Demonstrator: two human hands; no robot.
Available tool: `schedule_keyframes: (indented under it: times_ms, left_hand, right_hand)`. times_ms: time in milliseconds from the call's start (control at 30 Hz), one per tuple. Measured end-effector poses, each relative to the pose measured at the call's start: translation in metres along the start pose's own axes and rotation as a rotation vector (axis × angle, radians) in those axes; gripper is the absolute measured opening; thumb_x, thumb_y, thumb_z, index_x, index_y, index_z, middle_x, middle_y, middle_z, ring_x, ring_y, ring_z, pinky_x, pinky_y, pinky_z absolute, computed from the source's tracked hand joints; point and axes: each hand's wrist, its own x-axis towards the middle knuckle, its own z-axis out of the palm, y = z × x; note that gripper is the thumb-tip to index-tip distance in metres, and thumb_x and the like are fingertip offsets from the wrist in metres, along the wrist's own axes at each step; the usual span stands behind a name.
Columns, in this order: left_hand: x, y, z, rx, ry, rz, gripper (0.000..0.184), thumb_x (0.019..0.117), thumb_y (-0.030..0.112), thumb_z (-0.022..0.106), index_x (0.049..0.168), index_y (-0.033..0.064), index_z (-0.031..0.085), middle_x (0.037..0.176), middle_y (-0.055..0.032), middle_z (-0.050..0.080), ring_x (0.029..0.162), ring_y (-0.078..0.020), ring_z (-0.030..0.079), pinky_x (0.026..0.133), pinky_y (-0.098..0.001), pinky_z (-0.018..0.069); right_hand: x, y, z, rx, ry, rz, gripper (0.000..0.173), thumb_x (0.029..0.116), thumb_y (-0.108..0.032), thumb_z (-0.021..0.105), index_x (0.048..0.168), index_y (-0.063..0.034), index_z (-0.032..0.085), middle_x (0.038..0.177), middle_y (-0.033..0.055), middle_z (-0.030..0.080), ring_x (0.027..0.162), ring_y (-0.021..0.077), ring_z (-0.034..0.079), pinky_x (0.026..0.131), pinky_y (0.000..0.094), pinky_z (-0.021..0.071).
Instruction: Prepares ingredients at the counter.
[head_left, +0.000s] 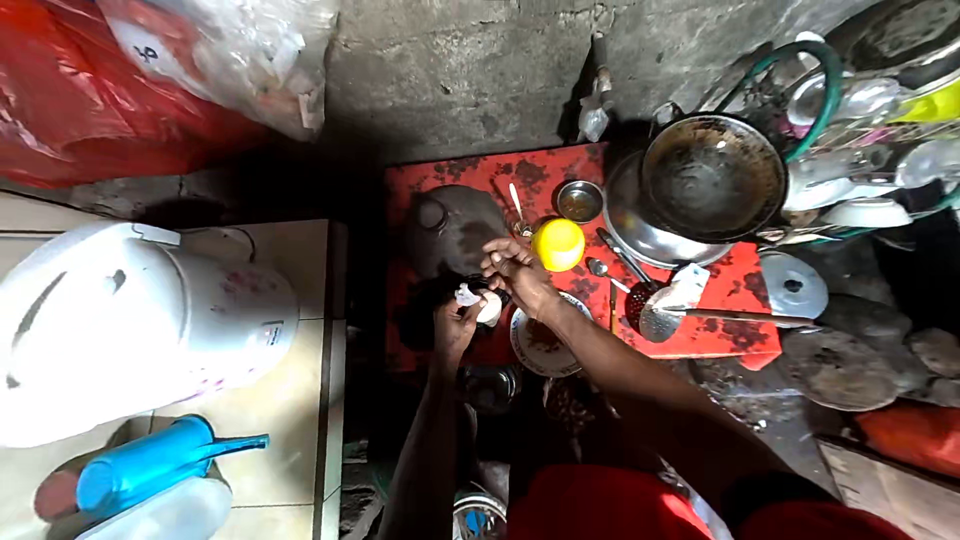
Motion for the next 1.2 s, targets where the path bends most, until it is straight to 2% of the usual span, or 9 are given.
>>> schedule_keyframes:
  times_ms: [100, 167, 300, 467, 633, 833, 900, 1000, 1200]
  left_hand:
    - [-0.001, 0.005, -0.004, 0.041, 0.042, -0.027, 0.020, 0.0845, 0.020, 0.083, 0.096, 0.0044, 0.076, 0.096, -0.0063, 0.076, 0.091, -0.0106, 0.072, 0.088, -0.0342, 0.0605]
    - [0.000, 0.010, -0.003, 0.077, 0.049, -0.049, 0.023, 0.0812, 0.021, 0.085, 0.094, 0.0041, 0.076, 0.095, -0.0073, 0.076, 0.089, -0.0128, 0.072, 0.086, -0.0371, 0.0606]
    - [0.002, 0.017, -0.003, 0.112, 0.037, -0.100, 0.011, 0.0852, 0.012, 0.078, 0.089, 0.0022, 0.075, 0.088, -0.0071, 0.073, 0.082, -0.0109, 0.070, 0.080, -0.0337, 0.0587]
    - [-0.002, -0.004, -0.003, 0.047, -0.090, -0.047, 0.018, 0.0940, 0.019, 0.072, 0.103, 0.0042, 0.075, 0.112, -0.0085, 0.073, 0.106, -0.0138, 0.069, 0.097, -0.0375, 0.0561]
    - [-0.011, 0.000, 0.007, 0.084, -0.041, -0.108, 0.019, 0.0989, 0.018, 0.065, 0.095, 0.0018, 0.074, 0.091, -0.0101, 0.073, 0.087, -0.0171, 0.070, 0.085, -0.0427, 0.0576]
    - [-0.009, 0.054, -0.002, -0.224, 0.026, 0.057, 0.024, 0.1057, 0.015, 0.054, 0.120, 0.0041, 0.069, 0.118, -0.0058, 0.074, 0.111, -0.0160, 0.070, 0.101, -0.0401, 0.0567]
    - [-0.008, 0.084, -0.009, -0.321, 0.001, 0.129, 0.026, 0.1081, 0.018, 0.049, 0.118, 0.0036, 0.068, 0.114, -0.0080, 0.073, 0.110, -0.0208, 0.069, 0.101, -0.0440, 0.0556]
    - [-0.006, 0.119, -0.008, -0.561, -0.041, 0.207, 0.029, 0.1100, 0.018, 0.040, 0.106, 0.0018, 0.065, 0.103, -0.0119, 0.072, 0.106, -0.0284, 0.069, 0.104, -0.0515, 0.0529]
    - [-0.051, 0.143, 0.052, -1.105, -0.097, -0.290, 0.036, 0.1109, 0.028, 0.032, 0.102, 0.0131, 0.063, 0.095, -0.0049, 0.069, 0.099, -0.0243, 0.069, 0.097, -0.0501, 0.0552]
  right_hand:
    - [-0.008, 0.010, -0.003, -0.412, -0.059, 0.006, 0.050, 0.0889, -0.002, 0.069, 0.137, -0.0122, 0.060, 0.120, 0.0086, 0.069, 0.094, 0.0214, 0.069, 0.079, 0.0417, 0.0604]
    - [-0.012, 0.015, 0.005, -0.752, -0.187, -0.064, 0.057, 0.0834, -0.023, 0.085, 0.135, -0.0121, 0.064, 0.124, 0.0091, 0.067, 0.110, 0.0220, 0.067, 0.097, 0.0454, 0.0574]
    - [-0.008, 0.021, 0.022, -0.823, -0.017, -0.371, 0.007, 0.0875, -0.007, 0.072, 0.091, -0.0113, 0.076, 0.094, 0.0040, 0.072, 0.091, 0.0186, 0.069, 0.083, 0.0453, 0.0595]
    - [-0.016, 0.014, 0.012, -0.527, -0.068, -0.317, 0.010, 0.0953, -0.006, 0.069, 0.100, -0.0067, 0.078, 0.096, 0.0042, 0.076, 0.087, 0.0105, 0.071, 0.082, 0.0336, 0.0611]
    - [-0.025, -0.007, 0.016, -0.356, -0.130, -0.212, 0.016, 0.0949, -0.007, 0.071, 0.109, 0.0005, 0.072, 0.098, 0.0103, 0.073, 0.087, 0.0154, 0.069, 0.082, 0.0353, 0.0597]
    - [-0.047, -0.060, -0.022, -0.179, -0.019, -0.255, 0.034, 0.1037, -0.015, 0.056, 0.135, -0.0008, 0.061, 0.125, 0.0141, 0.068, 0.107, 0.0224, 0.068, 0.089, 0.0395, 0.0595]
    - [-0.069, -0.068, -0.040, -0.094, -0.019, -0.193, 0.036, 0.1080, -0.020, 0.047, 0.136, -0.0018, 0.059, 0.128, 0.0149, 0.066, 0.111, 0.0256, 0.066, 0.091, 0.0428, 0.0582]
    - [-0.112, -0.069, -0.059, -0.264, -0.004, -0.130, 0.045, 0.1017, -0.028, 0.057, 0.142, -0.0073, 0.057, 0.137, 0.0113, 0.063, 0.121, 0.0243, 0.063, 0.100, 0.0446, 0.0567]
    - [-0.205, -0.024, -0.078, 0.069, 0.080, 0.234, 0.090, 0.0847, -0.054, 0.077, 0.160, -0.0328, 0.032, 0.150, 0.0056, 0.056, 0.118, 0.0256, 0.066, 0.088, 0.0458, 0.0609]
